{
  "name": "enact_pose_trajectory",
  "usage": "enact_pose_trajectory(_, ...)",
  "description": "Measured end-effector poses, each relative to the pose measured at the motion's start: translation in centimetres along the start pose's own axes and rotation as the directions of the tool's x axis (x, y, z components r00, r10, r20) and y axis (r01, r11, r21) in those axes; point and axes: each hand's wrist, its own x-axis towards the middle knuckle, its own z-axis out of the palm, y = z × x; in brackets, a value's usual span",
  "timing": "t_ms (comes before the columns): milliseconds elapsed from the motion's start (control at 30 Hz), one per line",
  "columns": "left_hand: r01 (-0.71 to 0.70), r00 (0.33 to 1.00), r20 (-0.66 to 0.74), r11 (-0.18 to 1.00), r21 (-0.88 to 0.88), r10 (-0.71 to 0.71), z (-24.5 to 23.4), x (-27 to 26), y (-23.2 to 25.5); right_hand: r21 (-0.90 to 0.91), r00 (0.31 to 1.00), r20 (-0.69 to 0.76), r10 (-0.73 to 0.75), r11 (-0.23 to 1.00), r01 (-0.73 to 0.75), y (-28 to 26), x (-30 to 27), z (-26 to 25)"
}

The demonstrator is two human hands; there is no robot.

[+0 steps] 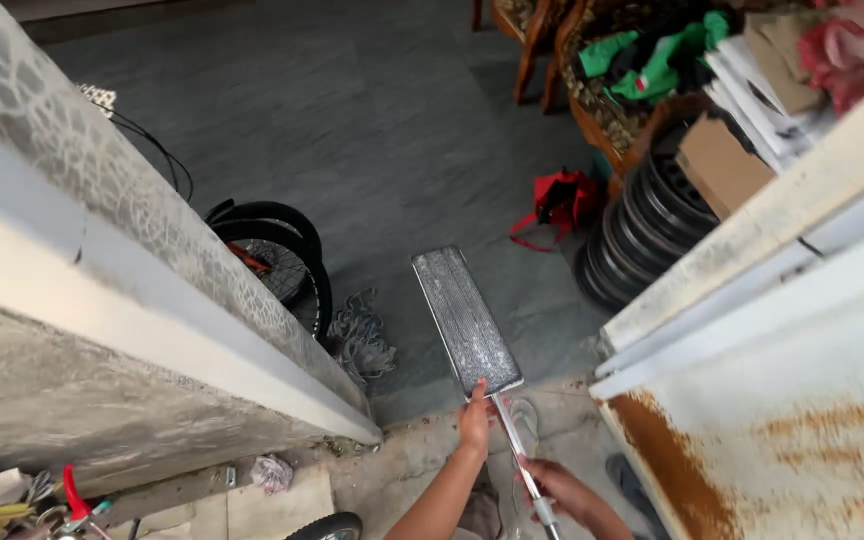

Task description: Mopping the floor area and rinsing the mop head at an outdoor faucet.

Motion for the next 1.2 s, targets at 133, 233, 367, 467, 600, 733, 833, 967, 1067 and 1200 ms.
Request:
enact_pose_trajectory(133, -0.069, 0.987, -0.15, 0.995, -0.074, 0.058, 2.0, 8.6, 6.6, -0.014, 0.994, 0.005, 0.11, 0.994, -0.11, -3.1, 1.8, -2.1)
enact_pose_trajectory(233, -0.228, 0.963, -0.194, 0.947, -0.225, 0.186, 2.4, 14.2, 10.3, -0.065, 0.995, -0.096, -0.037, 0.997, 0.031, -2.9, 7.4, -6.1)
enact_pose_trajectory(367, -0.166, 0.976, -0.181, 0.95, -0.263, 0.12, 2.8, 21.0, 17.2, -0.486, 0.851, -0.237, -0.468, 0.816, 0.313, -13.0, 12.3, -6.8)
enact_pose_trajectory(467, -0.113, 0.99, -0.108, 0.966, -0.231, 0.09, 3.9, 24.8, 19.9, -0.629, 0.727, -0.228, -0.647, 0.668, 0.397, -21.2, 16.6, -6.3)
enact_pose_trajectory(600, -0.09, 0.992, 0.074, 0.985, -0.15, 0.102, 5.8, 29.2, 20.5, -0.575, 0.784, -0.159, -0.6, 0.702, 0.42, -35.7, 21.2, -4.2)
enact_pose_trajectory(733, -0.149, 0.989, -0.027, 0.959, -0.24, 0.147, 5.0, 36.9, 26.2, -0.572, 0.876, -0.024, -0.482, 0.725, 0.383, -46.6, 22.0, -2.0)
enact_pose_trajectory(833, -0.369, 0.919, -0.208, 0.916, -0.156, 0.335, 2.3, 42.0, 29.6, -0.751, 0.926, -0.055, -0.372, 0.627, 0.207, -50.0, 21.0, -1.4)
enact_pose_trajectory(967, -0.418, 0.854, -0.391, 0.9, -0.123, 0.343, -1.8, 47.1, 36.5, -0.866, 0.907, -0.001, -0.42, 0.454, 0.21, -53.1, 24.8, -2.5)
enact_pose_trajectory(1067, -0.399, 0.866, -0.411, 0.888, -0.229, 0.283, -3.7, 49.7, 39.5, -0.898, 0.841, 0.096, -0.533, 0.318, 0.304, -58.1, 30.2, -1.3)
enact_pose_trajectory(1200, -0.288, 0.956, -0.124, 0.929, -0.235, 0.265, -3.4, 49.4, 42.2, -0.946, 0.882, 0.118, -0.457, 0.218, 0.24, -68.5, 35.6, 3.8)
